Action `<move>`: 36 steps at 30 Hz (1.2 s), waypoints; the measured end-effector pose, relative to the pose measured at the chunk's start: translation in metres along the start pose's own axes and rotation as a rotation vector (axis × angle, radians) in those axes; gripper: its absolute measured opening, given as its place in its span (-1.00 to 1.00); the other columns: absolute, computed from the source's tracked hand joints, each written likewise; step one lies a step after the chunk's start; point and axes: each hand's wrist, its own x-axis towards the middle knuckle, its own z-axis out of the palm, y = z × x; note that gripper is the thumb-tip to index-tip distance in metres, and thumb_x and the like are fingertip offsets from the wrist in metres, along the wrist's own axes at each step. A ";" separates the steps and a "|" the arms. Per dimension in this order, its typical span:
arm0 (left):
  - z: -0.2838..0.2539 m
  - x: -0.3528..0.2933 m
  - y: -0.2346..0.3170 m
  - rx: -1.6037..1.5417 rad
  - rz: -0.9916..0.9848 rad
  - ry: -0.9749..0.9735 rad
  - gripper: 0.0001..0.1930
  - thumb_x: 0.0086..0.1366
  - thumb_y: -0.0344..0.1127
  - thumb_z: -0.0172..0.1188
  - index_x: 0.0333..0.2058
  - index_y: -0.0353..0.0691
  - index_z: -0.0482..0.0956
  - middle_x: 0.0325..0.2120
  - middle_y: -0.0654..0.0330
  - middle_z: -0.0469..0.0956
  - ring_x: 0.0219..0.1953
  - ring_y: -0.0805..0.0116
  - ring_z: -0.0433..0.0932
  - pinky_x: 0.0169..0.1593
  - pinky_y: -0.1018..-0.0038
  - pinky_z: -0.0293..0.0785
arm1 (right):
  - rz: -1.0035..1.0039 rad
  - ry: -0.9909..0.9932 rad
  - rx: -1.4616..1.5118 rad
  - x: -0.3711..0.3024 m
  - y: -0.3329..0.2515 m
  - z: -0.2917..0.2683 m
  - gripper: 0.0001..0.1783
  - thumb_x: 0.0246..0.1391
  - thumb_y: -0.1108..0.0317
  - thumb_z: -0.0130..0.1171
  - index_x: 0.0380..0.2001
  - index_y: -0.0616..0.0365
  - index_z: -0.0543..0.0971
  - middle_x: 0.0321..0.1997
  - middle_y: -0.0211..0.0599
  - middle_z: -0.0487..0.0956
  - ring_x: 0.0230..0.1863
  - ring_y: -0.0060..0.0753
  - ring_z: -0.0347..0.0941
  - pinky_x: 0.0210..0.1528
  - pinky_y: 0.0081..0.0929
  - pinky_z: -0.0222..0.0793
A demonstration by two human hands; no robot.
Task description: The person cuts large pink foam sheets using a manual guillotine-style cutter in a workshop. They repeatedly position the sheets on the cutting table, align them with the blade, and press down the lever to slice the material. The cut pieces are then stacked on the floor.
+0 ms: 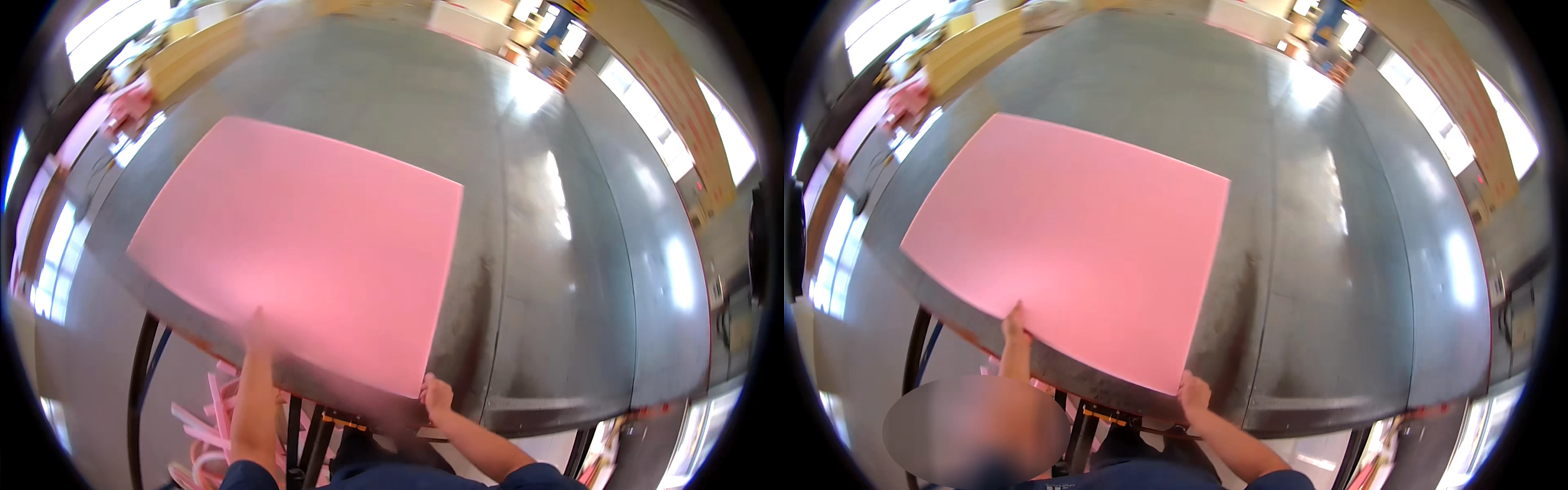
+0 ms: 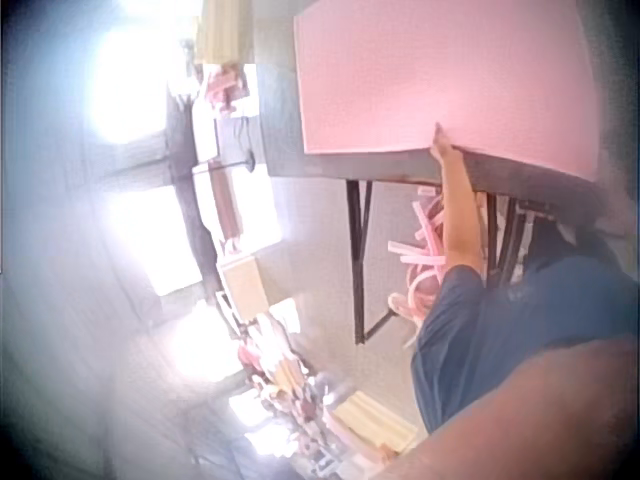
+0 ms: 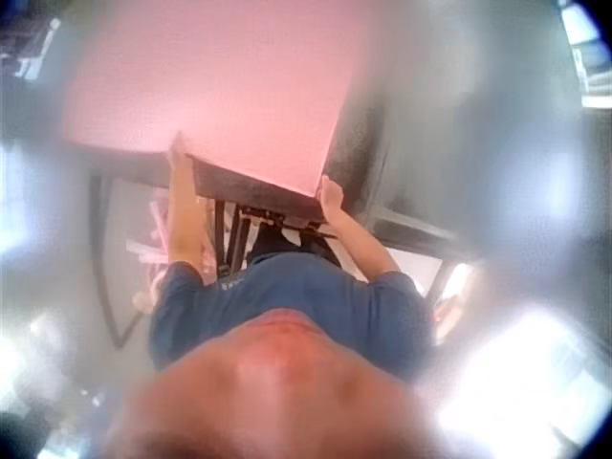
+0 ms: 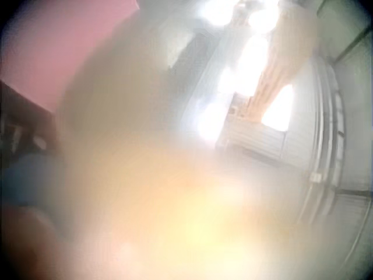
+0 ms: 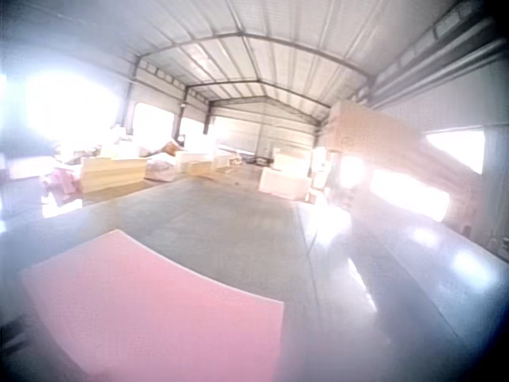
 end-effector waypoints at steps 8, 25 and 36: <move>-0.001 -0.080 0.058 0.127 0.141 0.205 -0.52 0.27 -0.35 0.26 0.10 -0.48 0.41 0.00 -0.01 0.52 -0.03 0.10 0.55 0.07 0.19 0.54 | 0.013 -0.183 0.127 0.044 -0.057 0.047 -0.30 0.08 0.10 0.28 0.17 0.32 0.35 0.02 0.05 0.57 -0.03 -0.08 0.56 0.08 -0.26 0.41; -0.045 0.079 0.076 0.237 0.132 0.344 -0.56 0.32 -0.26 0.17 0.04 -0.49 0.44 0.02 -0.15 0.48 0.05 -0.04 0.48 0.15 0.08 0.42 | -0.459 -0.323 -0.075 0.048 -0.061 0.140 -0.04 0.09 0.05 0.16 0.39 0.29 -0.03 -0.11 0.13 0.62 -0.09 0.10 0.58 0.01 -0.17 0.49; 0.029 -0.121 -0.127 1.567 0.977 -0.173 -0.47 0.28 -0.09 0.18 0.04 -0.46 0.44 0.08 -0.18 0.43 0.15 -0.05 0.40 0.25 0.12 0.28 | -0.228 0.170 0.038 -0.102 0.166 -0.115 -0.32 0.08 0.07 0.14 0.24 0.13 0.33 0.05 -0.02 0.58 0.12 0.01 0.47 0.17 -0.13 0.37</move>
